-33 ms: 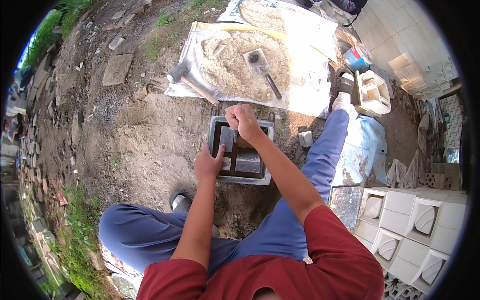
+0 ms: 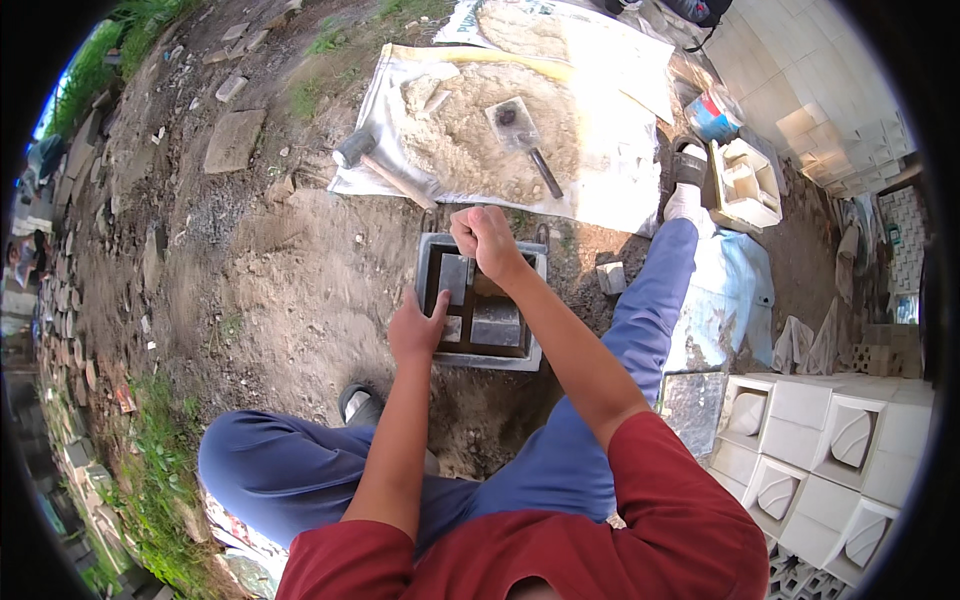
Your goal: The person cleans the interior grooves of a square construction mold and fills it with pieces of material.
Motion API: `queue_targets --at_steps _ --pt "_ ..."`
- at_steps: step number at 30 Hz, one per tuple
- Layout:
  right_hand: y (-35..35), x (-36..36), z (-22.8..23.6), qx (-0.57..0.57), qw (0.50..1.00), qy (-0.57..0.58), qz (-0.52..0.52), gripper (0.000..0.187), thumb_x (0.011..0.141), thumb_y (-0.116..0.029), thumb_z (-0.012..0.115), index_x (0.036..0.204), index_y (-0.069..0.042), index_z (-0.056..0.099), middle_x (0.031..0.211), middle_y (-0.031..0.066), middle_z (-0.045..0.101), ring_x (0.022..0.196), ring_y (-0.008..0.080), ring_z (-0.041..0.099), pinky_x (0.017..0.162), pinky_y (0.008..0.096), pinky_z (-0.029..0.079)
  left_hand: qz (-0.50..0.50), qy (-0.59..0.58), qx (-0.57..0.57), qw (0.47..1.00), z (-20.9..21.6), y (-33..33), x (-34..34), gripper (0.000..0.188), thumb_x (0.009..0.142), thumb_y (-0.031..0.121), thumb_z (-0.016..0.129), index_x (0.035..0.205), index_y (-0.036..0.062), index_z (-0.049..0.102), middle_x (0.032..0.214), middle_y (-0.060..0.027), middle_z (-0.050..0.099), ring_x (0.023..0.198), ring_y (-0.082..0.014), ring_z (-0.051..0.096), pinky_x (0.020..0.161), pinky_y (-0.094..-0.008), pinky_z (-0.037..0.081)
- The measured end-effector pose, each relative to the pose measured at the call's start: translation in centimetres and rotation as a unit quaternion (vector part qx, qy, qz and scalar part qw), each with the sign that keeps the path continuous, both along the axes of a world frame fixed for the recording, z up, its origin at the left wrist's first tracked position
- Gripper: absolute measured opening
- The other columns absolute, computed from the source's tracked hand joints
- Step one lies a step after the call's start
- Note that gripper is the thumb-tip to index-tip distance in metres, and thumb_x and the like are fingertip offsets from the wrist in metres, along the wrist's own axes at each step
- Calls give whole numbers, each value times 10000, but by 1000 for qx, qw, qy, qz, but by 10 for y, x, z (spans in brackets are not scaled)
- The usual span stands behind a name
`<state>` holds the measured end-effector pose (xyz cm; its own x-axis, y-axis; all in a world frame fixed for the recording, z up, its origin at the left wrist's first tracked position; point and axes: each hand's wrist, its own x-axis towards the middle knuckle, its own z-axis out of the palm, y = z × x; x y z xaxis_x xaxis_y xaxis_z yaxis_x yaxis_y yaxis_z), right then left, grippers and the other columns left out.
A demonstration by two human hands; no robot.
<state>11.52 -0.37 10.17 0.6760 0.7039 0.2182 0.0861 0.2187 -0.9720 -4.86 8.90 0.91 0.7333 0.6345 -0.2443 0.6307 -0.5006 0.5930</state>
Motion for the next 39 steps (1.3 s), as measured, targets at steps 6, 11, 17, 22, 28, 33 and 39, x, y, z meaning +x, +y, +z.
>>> queue_targets --at_steps 6,11,17,22,28,33,39 --pt "-9 7 6 -7 1000 -18 -1 773 945 -798 362 575 -127 258 535 -41 275 484 74 258 451 274 191 3 4 9 1000 5 -1 0 666 889 646 605 1116 20 577 899 -279 700 873 -475 675 760 -538 529" --pt "3 2 20 -65 998 -19 -10 785 943 -806 340 572 -117 266 537 -40 273 493 83 249 461 281 188 10 5 16 1000 0 4 -1 648 885 654 606 1070 33 566 870 -269 698 853 -470 678 744 -544 527" --pt "-6 -2 -1 -35 997 -66 5 657 984 -585 479 574 -79 397 537 -34 356 528 92 317 502 317 268 11 5 24 1000 -2 -1 2 656 869 677 608 1052 48 572 837 -262 700 825 -467 682 725 -548 528" --pt "-1 -3 27 -40 999 -27 -13 642 1006 -535 462 565 -74 383 535 -28 331 532 88 317 498 315 261 21 1 41 999 -5 2 -4 657 870 679 605 1051 49 570 839 -262 700 830 -465 683 726 -548 528" --pt "-6 -1 3 -19 999 -21 -14 652 1008 -551 445 564 -80 369 532 -32 308 521 85 275 490 314 235 14 6 21 1000 -1 0 -1 658 871 680 602 1067 54 564 855 -253 706 840 -463 685 735 -546 529" --pt "-10 -12 0 30 997 -54 -38 652 1019 -545 438 566 -84 355 533 -41 312 515 82 272 488 303 230 8 20 44 999 1 -1 -2 656 870 683 599 1060 55 561 863 -247 709 843 -459 687 738 -544 530" --pt "1 -16 20 24 999 -2 -44 673 1012 -584 449 559 -95 356 524 -44 325 501 83 278 482 303 219 17 2 35 999 1 4 -1 651 872 680 598 1049 54 568 864 -245 709 849 -459 687 742 -546 529"
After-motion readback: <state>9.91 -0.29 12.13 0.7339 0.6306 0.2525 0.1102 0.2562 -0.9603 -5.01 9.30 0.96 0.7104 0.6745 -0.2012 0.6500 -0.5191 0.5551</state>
